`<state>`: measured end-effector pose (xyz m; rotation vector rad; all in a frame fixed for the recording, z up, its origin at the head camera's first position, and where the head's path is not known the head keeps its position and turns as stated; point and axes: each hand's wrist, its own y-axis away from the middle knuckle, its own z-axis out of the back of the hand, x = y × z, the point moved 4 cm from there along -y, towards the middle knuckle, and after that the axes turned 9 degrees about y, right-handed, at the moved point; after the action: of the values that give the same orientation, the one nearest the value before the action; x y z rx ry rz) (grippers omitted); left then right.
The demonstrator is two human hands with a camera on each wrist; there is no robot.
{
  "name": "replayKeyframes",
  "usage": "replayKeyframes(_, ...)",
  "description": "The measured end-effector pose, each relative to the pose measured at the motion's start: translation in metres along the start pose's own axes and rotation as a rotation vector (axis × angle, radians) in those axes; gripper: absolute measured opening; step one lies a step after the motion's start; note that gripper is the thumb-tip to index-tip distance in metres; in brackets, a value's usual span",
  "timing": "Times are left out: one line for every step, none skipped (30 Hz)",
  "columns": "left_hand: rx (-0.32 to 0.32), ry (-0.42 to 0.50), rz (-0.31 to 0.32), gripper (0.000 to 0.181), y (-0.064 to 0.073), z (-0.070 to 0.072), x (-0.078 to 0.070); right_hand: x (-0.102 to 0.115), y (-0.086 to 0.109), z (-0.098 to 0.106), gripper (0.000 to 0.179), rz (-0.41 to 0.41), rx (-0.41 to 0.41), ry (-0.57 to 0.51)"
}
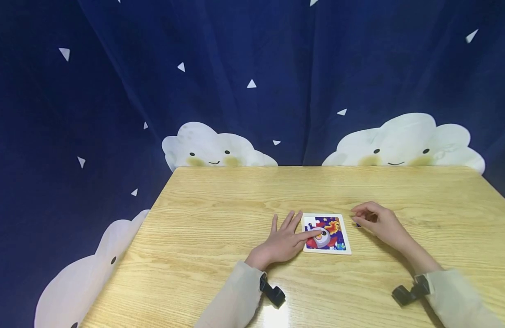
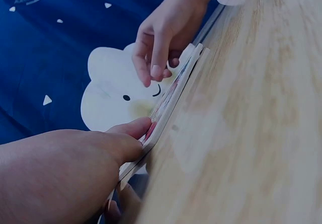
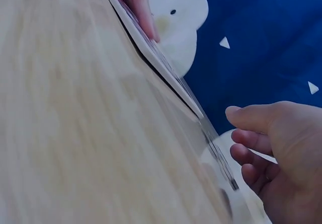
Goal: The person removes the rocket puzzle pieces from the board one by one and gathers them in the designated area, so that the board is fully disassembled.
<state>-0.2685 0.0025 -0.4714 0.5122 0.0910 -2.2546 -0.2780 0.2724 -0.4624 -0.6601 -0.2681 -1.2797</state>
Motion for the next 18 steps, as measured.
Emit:
replayKeyframes(-0.001, 0.002, 0.002, 0.046, -0.001, -0.001, 0.000, 0.003, -0.001, -0.002, 0.018, 0.009, 0.000, -0.005)
replayKeyframes(0.001, 0.001, 0.003, 0.047, -0.001, -0.001, 0.001, 0.005, -0.001, -0.003, 0.018, 0.018, -0.001, -0.008)
replayKeyframes(-0.001, 0.003, 0.004, 0.047, -0.001, -0.001, 0.001, 0.008, -0.002, -0.005, 0.018, 0.028, -0.004, -0.008)
replayKeyframes(0.001, 0.002, 0.006, 0.047, -0.002, -0.002, 0.001, 0.010, -0.003, -0.007, 0.017, 0.037, -0.004, -0.007)
replayKeyframes(-0.001, 0.003, 0.006, 0.047, -0.002, -0.002, 0.002, 0.012, -0.003, -0.008, 0.017, 0.048, -0.005, -0.007)
replayKeyframes(-0.001, 0.000, 0.006, 0.047, -0.002, -0.003, 0.002, 0.014, -0.004, -0.010, 0.017, 0.059, -0.004, -0.011)
replayKeyframes(-0.002, -0.001, 0.006, 0.047, -0.002, -0.003, 0.002, 0.016, -0.005, -0.012, 0.017, 0.069, -0.001, -0.016)
replayKeyframes(0.001, -0.006, 0.006, 0.047, -0.002, -0.003, 0.002, 0.018, -0.006, -0.014, 0.017, 0.078, 0.001, -0.019)
replayKeyframes(0.000, -0.007, 0.004, 0.047, -0.002, -0.003, 0.002, 0.020, -0.006, -0.015, 0.017, 0.086, 0.005, -0.023)
replayKeyframes(0.003, -0.009, 0.003, 0.047, -0.002, -0.003, 0.002, 0.021, -0.007, -0.017, 0.016, 0.093, 0.010, -0.026)
replayKeyframes(0.003, -0.009, 0.002, 0.047, -0.002, -0.003, 0.001, 0.022, -0.007, -0.018, 0.017, 0.098, 0.014, -0.028)
replayKeyframes(0.006, -0.011, 0.002, 0.048, -0.002, -0.002, 0.001, 0.023, -0.007, -0.020, 0.017, 0.096, 0.020, -0.032)
replayKeyframes(0.007, -0.011, 0.002, 0.048, -0.002, -0.002, 0.001, 0.024, -0.008, -0.021, 0.017, 0.091, 0.029, -0.032)
replayKeyframes(0.008, -0.012, 0.002, 0.048, -0.002, -0.002, 0.001, 0.024, -0.008, -0.022, 0.017, 0.088, 0.033, -0.033)
replayKeyframes(0.008, -0.010, 0.001, 0.048, -0.002, -0.002, 0.001, 0.024, -0.009, -0.023, 0.017, 0.086, 0.035, -0.033)
replayKeyframes(0.008, -0.011, 0.002, 0.048, -0.002, -0.002, 0.001, 0.025, -0.010, -0.024, 0.017, 0.085, 0.039, -0.034)
replayKeyframes(0.008, -0.010, 0.002, 0.048, -0.002, -0.002, 0.001, 0.026, -0.010, -0.026, 0.017, 0.082, 0.042, -0.034)
replayKeyframes(0.007, -0.011, 0.002, 0.048, -0.002, -0.002, 0.001, 0.027, -0.011, -0.027, 0.017, 0.081, 0.044, -0.036)
